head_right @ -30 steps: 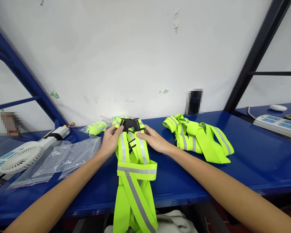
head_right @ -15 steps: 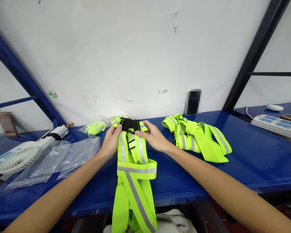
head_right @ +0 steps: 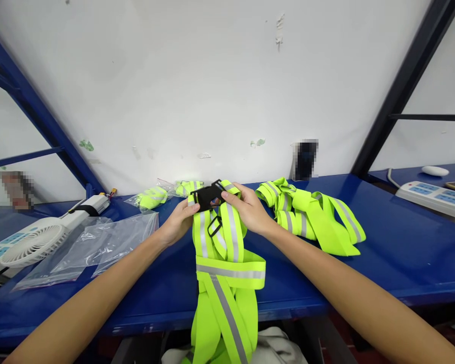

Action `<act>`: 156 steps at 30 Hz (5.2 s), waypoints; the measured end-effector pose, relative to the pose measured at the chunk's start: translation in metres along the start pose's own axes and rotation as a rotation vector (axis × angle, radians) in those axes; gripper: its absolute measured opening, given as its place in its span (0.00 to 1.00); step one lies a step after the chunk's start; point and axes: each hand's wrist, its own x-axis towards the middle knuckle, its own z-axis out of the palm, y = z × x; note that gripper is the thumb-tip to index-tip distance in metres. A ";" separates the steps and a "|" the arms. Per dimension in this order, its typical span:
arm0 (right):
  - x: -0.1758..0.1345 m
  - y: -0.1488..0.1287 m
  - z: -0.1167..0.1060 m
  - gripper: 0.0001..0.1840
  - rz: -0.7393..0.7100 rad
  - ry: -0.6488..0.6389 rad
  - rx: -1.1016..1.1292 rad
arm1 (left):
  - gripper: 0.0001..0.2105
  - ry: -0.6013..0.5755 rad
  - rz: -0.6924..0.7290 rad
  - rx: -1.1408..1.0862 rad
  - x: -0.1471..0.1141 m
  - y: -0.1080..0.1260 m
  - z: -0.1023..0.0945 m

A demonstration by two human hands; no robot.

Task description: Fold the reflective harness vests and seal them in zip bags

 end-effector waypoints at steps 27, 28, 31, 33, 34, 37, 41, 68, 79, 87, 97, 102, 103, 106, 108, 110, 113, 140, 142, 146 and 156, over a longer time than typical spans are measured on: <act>0.001 -0.006 0.007 0.19 0.288 0.041 0.380 | 0.11 -0.123 -0.261 -0.143 -0.015 0.004 0.012; 0.001 -0.005 0.008 0.20 0.284 0.042 0.372 | 0.12 -0.078 -0.210 -0.106 -0.014 0.004 0.014; 0.002 -0.002 0.007 0.20 0.251 0.043 0.349 | 0.15 0.024 -0.108 -0.016 -0.008 -0.001 0.019; 0.002 -0.001 0.005 0.19 0.214 0.040 0.334 | 0.17 0.101 -0.062 -0.016 -0.002 -0.004 0.018; 0.003 -0.001 0.004 0.20 0.197 0.041 0.329 | 0.17 0.154 -0.036 -0.023 0.000 -0.005 0.015; 0.003 -0.005 0.000 0.20 0.182 0.052 0.310 | 0.16 0.300 0.061 0.039 0.004 0.000 0.006; 0.004 -0.018 -0.003 0.20 0.214 0.111 0.343 | 0.16 0.138 0.215 0.501 -0.001 0.016 -0.006; 0.018 -0.007 -0.037 0.20 -0.103 0.536 -0.024 | 0.24 -0.452 -0.267 -0.224 -0.016 0.039 -0.019; 0.006 -0.017 -0.016 0.19 -0.202 0.343 -0.239 | 0.29 -0.266 -0.310 -0.240 -0.008 0.024 0.002; 0.004 -0.014 -0.015 0.19 -0.213 0.358 -0.324 | 0.13 0.054 -0.052 -0.289 -0.006 0.027 0.018; 0.001 -0.012 -0.005 0.21 -0.257 0.181 -0.239 | 0.20 0.189 0.181 0.237 -0.004 0.013 0.008; -0.008 -0.012 0.007 0.21 -0.236 0.007 -0.266 | 0.33 0.057 0.081 0.061 -0.004 0.007 0.012; -0.009 -0.012 0.008 0.21 -0.256 -0.026 -0.295 | 0.32 0.026 0.043 0.021 -0.004 0.007 0.014; -0.007 -0.014 0.006 0.22 -0.320 -0.087 -0.477 | 0.24 0.076 -0.009 0.075 -0.003 0.007 0.018; -0.004 -0.018 -0.001 0.23 -0.336 -0.089 -0.622 | 0.16 0.174 0.031 0.239 0.000 0.010 0.016; 0.000 -0.023 -0.009 0.25 -0.315 -0.089 -0.740 | 0.09 0.264 0.113 0.435 0.003 0.013 0.012; 0.004 -0.029 -0.020 0.29 -0.249 -0.098 -0.873 | 0.07 0.367 0.221 0.678 0.006 0.018 0.004; 0.024 -0.157 -0.015 0.16 -0.414 -0.036 -0.686 | 0.10 0.458 0.968 1.003 0.061 0.161 0.045; 0.032 -0.144 -0.028 0.16 -0.461 0.130 -0.434 | 0.10 0.426 0.943 0.950 0.060 0.152 0.041; 0.053 -0.112 -0.048 0.30 -0.317 0.099 -0.313 | 0.07 0.412 0.866 0.863 0.054 0.129 0.035; 0.058 -0.056 -0.003 0.36 -0.248 -0.072 -0.280 | 0.09 0.365 0.753 0.726 0.038 0.069 0.028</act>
